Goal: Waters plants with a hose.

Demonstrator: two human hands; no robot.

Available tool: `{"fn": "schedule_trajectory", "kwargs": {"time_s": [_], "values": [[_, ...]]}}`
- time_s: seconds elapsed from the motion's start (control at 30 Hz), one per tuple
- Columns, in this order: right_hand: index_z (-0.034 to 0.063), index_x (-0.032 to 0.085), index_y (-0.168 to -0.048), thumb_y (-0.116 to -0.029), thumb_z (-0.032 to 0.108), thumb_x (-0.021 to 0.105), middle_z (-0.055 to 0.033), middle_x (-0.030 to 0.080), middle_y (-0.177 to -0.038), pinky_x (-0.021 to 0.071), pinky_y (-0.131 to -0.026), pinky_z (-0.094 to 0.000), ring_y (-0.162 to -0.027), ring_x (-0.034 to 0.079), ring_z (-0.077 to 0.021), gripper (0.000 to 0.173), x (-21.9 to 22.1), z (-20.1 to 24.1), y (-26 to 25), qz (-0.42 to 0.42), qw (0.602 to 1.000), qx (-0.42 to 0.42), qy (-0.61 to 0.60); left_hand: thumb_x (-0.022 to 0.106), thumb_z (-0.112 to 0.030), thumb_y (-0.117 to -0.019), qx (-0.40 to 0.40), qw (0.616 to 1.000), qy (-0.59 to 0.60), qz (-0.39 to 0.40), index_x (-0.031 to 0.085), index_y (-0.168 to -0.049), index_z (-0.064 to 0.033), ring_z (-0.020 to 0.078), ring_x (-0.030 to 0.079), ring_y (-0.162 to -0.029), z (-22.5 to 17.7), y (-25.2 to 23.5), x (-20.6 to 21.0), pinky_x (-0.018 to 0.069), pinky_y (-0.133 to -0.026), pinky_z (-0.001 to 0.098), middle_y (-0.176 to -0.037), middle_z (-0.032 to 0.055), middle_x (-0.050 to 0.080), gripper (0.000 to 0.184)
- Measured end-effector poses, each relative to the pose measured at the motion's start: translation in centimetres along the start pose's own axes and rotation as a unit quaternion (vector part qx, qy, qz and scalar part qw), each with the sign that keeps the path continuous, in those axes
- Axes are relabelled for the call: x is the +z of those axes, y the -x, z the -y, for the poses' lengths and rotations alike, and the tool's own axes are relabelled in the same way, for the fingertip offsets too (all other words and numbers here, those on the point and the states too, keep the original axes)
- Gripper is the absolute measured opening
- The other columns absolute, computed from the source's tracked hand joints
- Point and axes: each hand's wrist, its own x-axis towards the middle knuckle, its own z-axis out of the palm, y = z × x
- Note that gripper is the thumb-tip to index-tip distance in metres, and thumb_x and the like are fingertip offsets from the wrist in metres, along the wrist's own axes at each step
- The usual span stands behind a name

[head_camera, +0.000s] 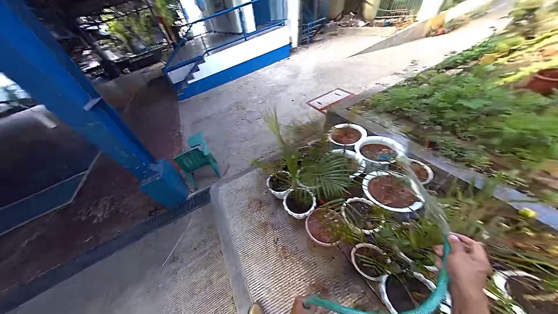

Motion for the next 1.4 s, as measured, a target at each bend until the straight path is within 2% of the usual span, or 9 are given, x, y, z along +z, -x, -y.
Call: {"fn": "schedule_trajectory", "kwargs": {"time_s": [0.1,0.2,0.3,0.4,0.6,0.87,0.97,1.23,1.4], "values": [[0.0033,0.05,-0.14,-0.1114,0.028,0.045,-0.0083,0.057,-0.079,0.0473,-0.047,-0.0331,-0.05,0.049,-0.0133,0.038,-0.7,2.4,0.9,-0.029,0.999,0.02,0.032,0.065,-0.011,-0.0968,-0.008,1.0,0.006,-0.015,0.07,-0.095,0.0031,0.0107,0.057,-0.066,0.3,-0.1,0.5,0.0517,-0.069,0.0345,-0.074,0.0059,0.063,0.015],[0.0039,0.052,-0.14,-0.1116,0.028,0.045,-0.009,0.058,-0.074,0.0475,-0.047,-0.0336,-0.049,0.051,-0.0154,0.038,-1.3,2.5,0.4,-0.021,0.998,0.025,0.052,0.065,-0.008,-0.0956,0.014,1.0,0.021,-0.017,0.068,-0.09,0.0025,0.0036,0.049,-0.056,0.6,-0.5,1.0,0.0475,-0.059,0.0263,-0.065,-0.0009,0.056,0.013],[0.0044,0.053,-0.138,-0.1114,0.028,0.045,-0.0086,0.058,-0.072,0.0476,-0.045,-0.0328,-0.047,0.051,-0.0153,0.037,-2.0,1.9,0.0,-0.033,0.998,0.029,0.038,0.063,-0.011,-0.0977,0.009,1.0,0.027,0.0,0.067,-0.088,0.0002,0.0039,0.048,-0.053,1.0,-0.7,1.1,0.0465,-0.056,0.0262,-0.061,-0.003,0.053,0.015],[0.0048,0.055,-0.134,-0.1111,0.026,0.048,-0.005,0.055,-0.064,0.0444,-0.041,-0.0284,-0.042,0.048,-0.0123,0.032,-2.5,1.8,0.0,-0.057,0.998,0.032,0.006,0.062,-0.012,-0.0976,0.03,0.999,0.03,0.014,0.064,-0.077,-0.0035,0.0034,0.046,-0.047,1.5,-1.2,1.3,0.0447,-0.052,0.0258,-0.055,-0.0053,0.05,0.022],[0.0052,0.055,-0.133,-0.1109,0.025,0.049,-0.0045,0.055,-0.062,0.0423,-0.038,-0.0262,-0.04,0.048,-0.011,0.031,-3.8,1.6,0.2,-0.068,0.997,0.043,-0.006,0.063,-0.011,-0.0963,0.033,0.999,0.02,0.028,0.063,-0.076,-0.0047,0.0038,0.046,-0.047,1.9,-1.2,1.6,0.0451,-0.052,0.0262,-0.054,-0.0057,0.05,0.021],[0.0067,0.056,-0.133,-0.1107,0.027,0.049,-0.0051,0.055,-0.064,0.0437,-0.04,-0.0275,-0.041,0.048,-0.0117,0.031,-5.5,0.8,0.6,-0.084,0.995,0.053,0.011,0.061,-0.008,-0.0949,0.038,0.998,0.016,0.038,0.061,-0.074,-0.0061,0.0023,0.044,-0.045,1.8,-1.2,2.2,0.0434,-0.05,0.0242,-0.053,-0.0071,0.048,0.021],[0.0069,0.056,-0.133,-0.1107,0.027,0.049,-0.0046,0.055,-0.063,0.0435,-0.039,-0.0273,-0.041,0.048,-0.0114,0.031,-6.1,0.5,0.9,-0.093,0.994,0.052,0.0,0.062,-0.011,-0.0955,0.04,0.998,0.003,0.044,0.063,-0.077,-0.0049,0.0031,0.045,-0.047,2.1,-1.3,2.3,0.0445,-0.052,0.0253,-0.055,-0.0061,0.049,0.019],[0.0054,0.055,-0.131,-0.1106,0.025,0.049,-0.0049,0.055,-0.062,0.0425,-0.038,-0.0267,-0.04,0.047,-0.0114,0.029,-7.1,0.5,1.3,-0.098,0.994,0.052,-0.009,0.061,-0.01,-0.0944,0.042,0.998,0.001,0.053,0.062,-0.076,-0.0059,0.003,0.045,-0.046,2.1,-1.4,2.6,0.0443,-0.051,0.0252,-0.054,-0.0067,0.049,0.019],[0.0045,0.055,-0.134,-0.1109,0.025,0.048,-0.0061,0.056,-0.064,0.0436,-0.04,-0.0279,-0.041,0.048,-0.0125,0.032,-7.9,0.8,2.0,-0.1,0.993,0.055,0.006,0.061,-0.01,-0.0946,0.055,0.996,-0.01,0.065,0.064,-0.077,-0.0035,0.0021,0.045,-0.048,0.9,-0.7,2.7,0.0445,-0.053,0.0249,-0.056,-0.0063,0.05,0.019]]}}
